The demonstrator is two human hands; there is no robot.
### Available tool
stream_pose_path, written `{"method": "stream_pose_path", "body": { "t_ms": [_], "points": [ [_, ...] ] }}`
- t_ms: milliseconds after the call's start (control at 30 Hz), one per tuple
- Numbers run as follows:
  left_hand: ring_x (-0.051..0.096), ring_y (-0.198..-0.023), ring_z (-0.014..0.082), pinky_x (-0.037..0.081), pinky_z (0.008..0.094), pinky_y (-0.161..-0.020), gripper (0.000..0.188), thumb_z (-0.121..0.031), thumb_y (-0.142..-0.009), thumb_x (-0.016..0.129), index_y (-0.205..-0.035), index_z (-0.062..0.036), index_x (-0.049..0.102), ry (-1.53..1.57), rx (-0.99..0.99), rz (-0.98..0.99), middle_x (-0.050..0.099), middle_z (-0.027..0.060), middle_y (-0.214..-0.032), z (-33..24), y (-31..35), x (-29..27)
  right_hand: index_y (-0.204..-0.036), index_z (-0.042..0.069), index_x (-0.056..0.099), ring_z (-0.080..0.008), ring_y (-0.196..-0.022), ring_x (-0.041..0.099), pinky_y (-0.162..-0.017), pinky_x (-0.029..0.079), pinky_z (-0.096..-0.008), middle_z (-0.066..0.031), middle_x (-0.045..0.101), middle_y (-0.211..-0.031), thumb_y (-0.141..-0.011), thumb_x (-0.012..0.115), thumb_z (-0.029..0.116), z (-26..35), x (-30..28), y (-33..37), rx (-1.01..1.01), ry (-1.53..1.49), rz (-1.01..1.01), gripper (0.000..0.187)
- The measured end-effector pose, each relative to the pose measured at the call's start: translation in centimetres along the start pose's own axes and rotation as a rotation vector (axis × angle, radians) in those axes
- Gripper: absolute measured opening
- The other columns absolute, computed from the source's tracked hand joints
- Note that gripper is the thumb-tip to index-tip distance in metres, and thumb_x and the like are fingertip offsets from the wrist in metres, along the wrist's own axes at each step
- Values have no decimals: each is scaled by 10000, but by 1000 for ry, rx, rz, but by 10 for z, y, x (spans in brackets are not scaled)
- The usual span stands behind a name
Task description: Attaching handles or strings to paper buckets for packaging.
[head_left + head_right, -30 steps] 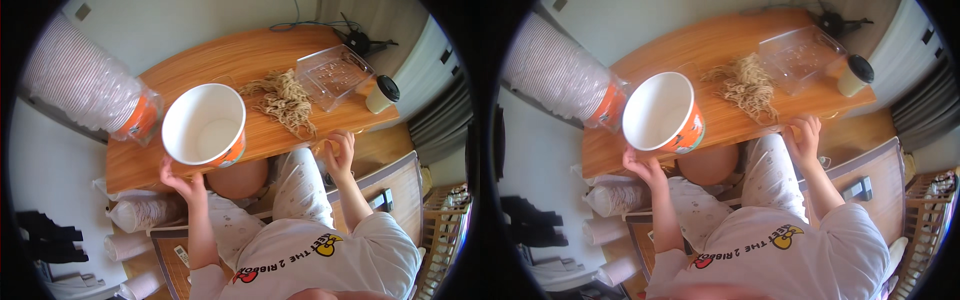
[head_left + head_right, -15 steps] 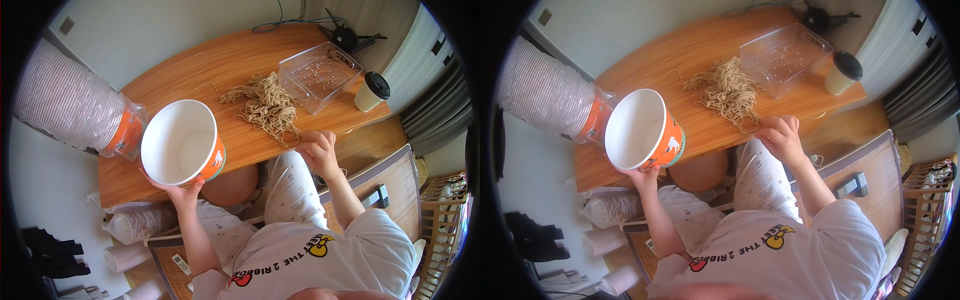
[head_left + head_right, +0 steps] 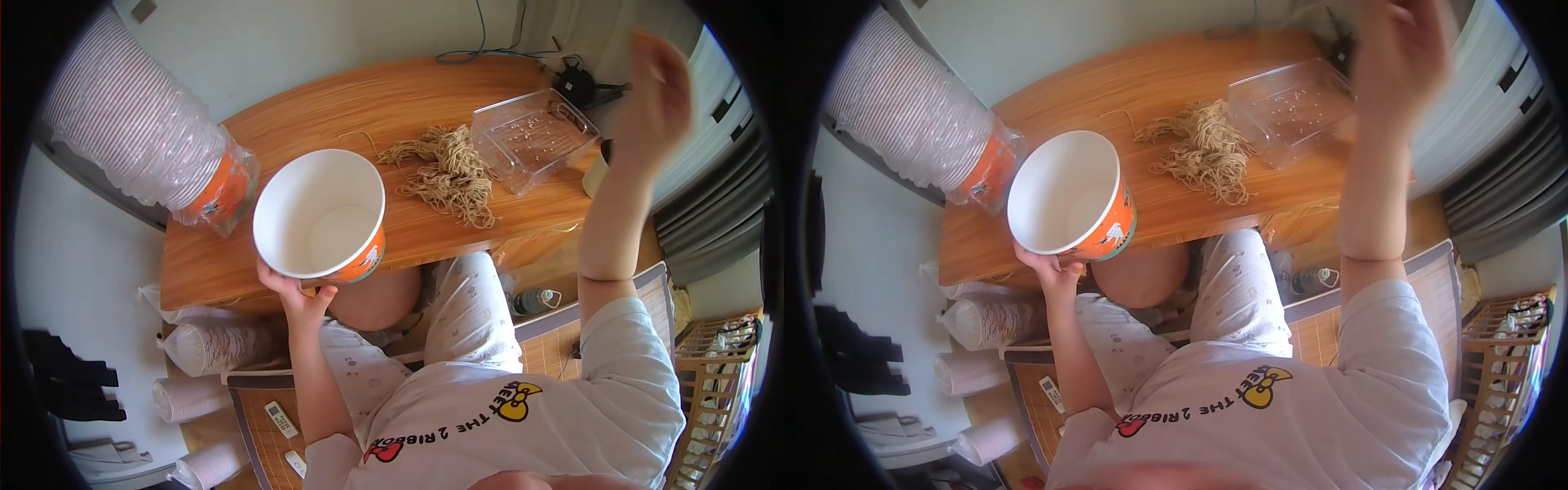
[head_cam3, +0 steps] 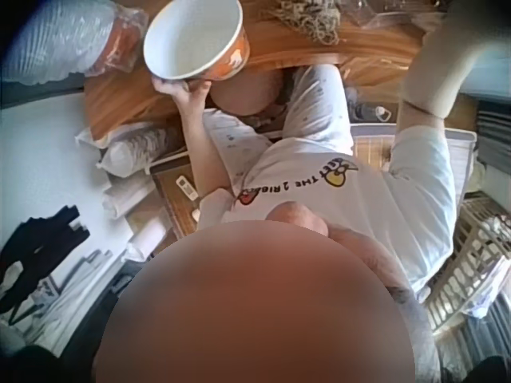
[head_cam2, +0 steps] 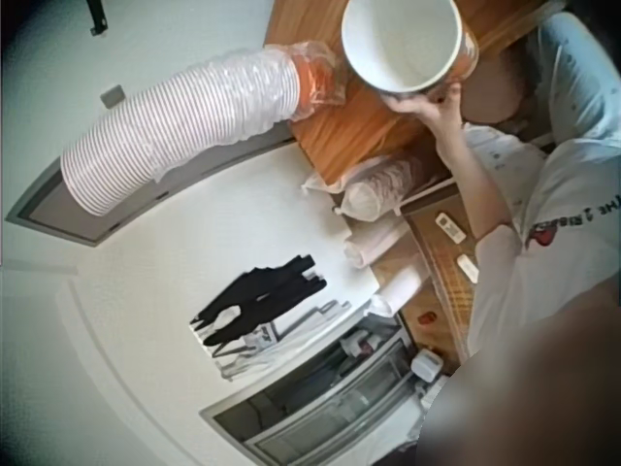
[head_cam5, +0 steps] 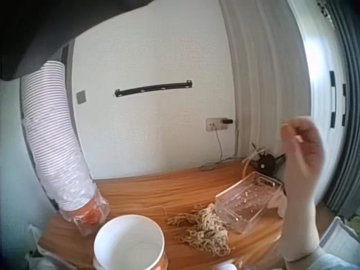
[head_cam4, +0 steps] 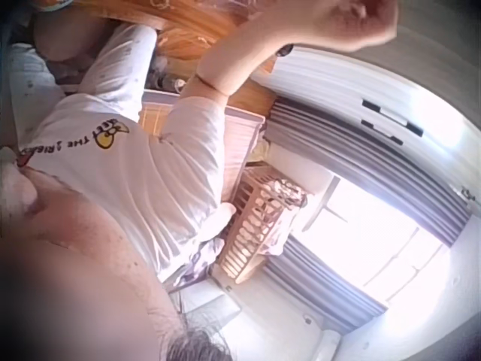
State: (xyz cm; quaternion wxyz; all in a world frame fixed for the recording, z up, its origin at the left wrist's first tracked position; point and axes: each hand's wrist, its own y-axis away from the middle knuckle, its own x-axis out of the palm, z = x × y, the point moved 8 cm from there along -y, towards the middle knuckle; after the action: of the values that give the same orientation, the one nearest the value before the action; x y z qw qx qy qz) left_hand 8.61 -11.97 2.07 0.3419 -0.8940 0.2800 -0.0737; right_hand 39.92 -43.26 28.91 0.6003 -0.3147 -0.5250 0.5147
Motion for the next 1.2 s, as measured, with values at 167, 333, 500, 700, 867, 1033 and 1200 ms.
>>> {"method": "stream_pose_path", "body": {
  "t_ms": [167, 333, 500, 700, 867, 1033, 1200],
  "points": [
    [408, -1299, 356, 330, 501, -1096, 874, -452, -862, 715, -1442, -43, 205, -274, 270, -284, 325, 200, -1459, -49, 39, -2, -883, 15, 690, -246, -836, 630, -766, 520, -366, -81, 658, -917, -826, 652, -16, 83, -69, 40, -181, -52, -170, 75],
    [561, -959, 293, 468, 417, -821, 473, -379, -890, 653, -1156, -10, 524, -13, 245, 41, 566, 168, -1122, -97, 73, 68, -845, 153, 690, -187, -777, 586, -788, 383, -403, 43, 609, -782, -708, 785, 117, 113, -12, 184, -113, -78, 963, 171],
    [501, -1105, 244, 394, 378, -986, 604, -408, -955, 601, -1323, 24, 394, 355, -340, 457, 513, 153, -1182, -74, 96, 130, -906, 100, 657, -294, -657, 642, -599, 491, -404, -78, 652, -718, -789, 756, 132, 101, -2, 299, 498, -225, 1239, 157],
    [553, -908, 158, 466, 297, -857, 593, -342, -1004, 558, -1404, -25, 255, 502, -873, 637, 527, 101, -1111, -35, 142, 144, -980, 100, 643, -291, -636, 623, -595, 473, -390, -82, 631, -705, -870, 697, 162, 86, -6, 333, 733, -288, 1651, 137],
    [569, -850, 95, 470, 248, -770, 369, -249, -1019, 544, -1301, -33, 447, 213, -949, 771, 611, 47, -967, -14, 153, 118, -1020, 66, 597, -356, -766, 633, -684, 471, -435, -168, 643, -794, -954, 586, 259, 83, -17, 348, 871, -432, 1943, 204],
    [584, -863, 79, 473, 241, -769, 263, -258, -998, 588, -1098, -19, 633, 133, -959, 704, 673, 6, -973, -1, 154, 83, -1041, 60, 611, -344, -785, 623, -701, 478, -411, -157, 641, -830, -988, 546, 244, 70, -18, 350, 876, -338, 1884, 202],
    [607, -904, 117, 485, 267, -815, 320, -267, -997, 585, -1188, -13, 610, -153, -926, 831, 675, 52, -1004, 5, 163, 84, -982, 56, 643, -350, -818, 636, -721, 492, -432, -154, 662, -860, -954, 574, 214, 85, -11, 363, 747, -310, 1867, 175]
  ]
}}
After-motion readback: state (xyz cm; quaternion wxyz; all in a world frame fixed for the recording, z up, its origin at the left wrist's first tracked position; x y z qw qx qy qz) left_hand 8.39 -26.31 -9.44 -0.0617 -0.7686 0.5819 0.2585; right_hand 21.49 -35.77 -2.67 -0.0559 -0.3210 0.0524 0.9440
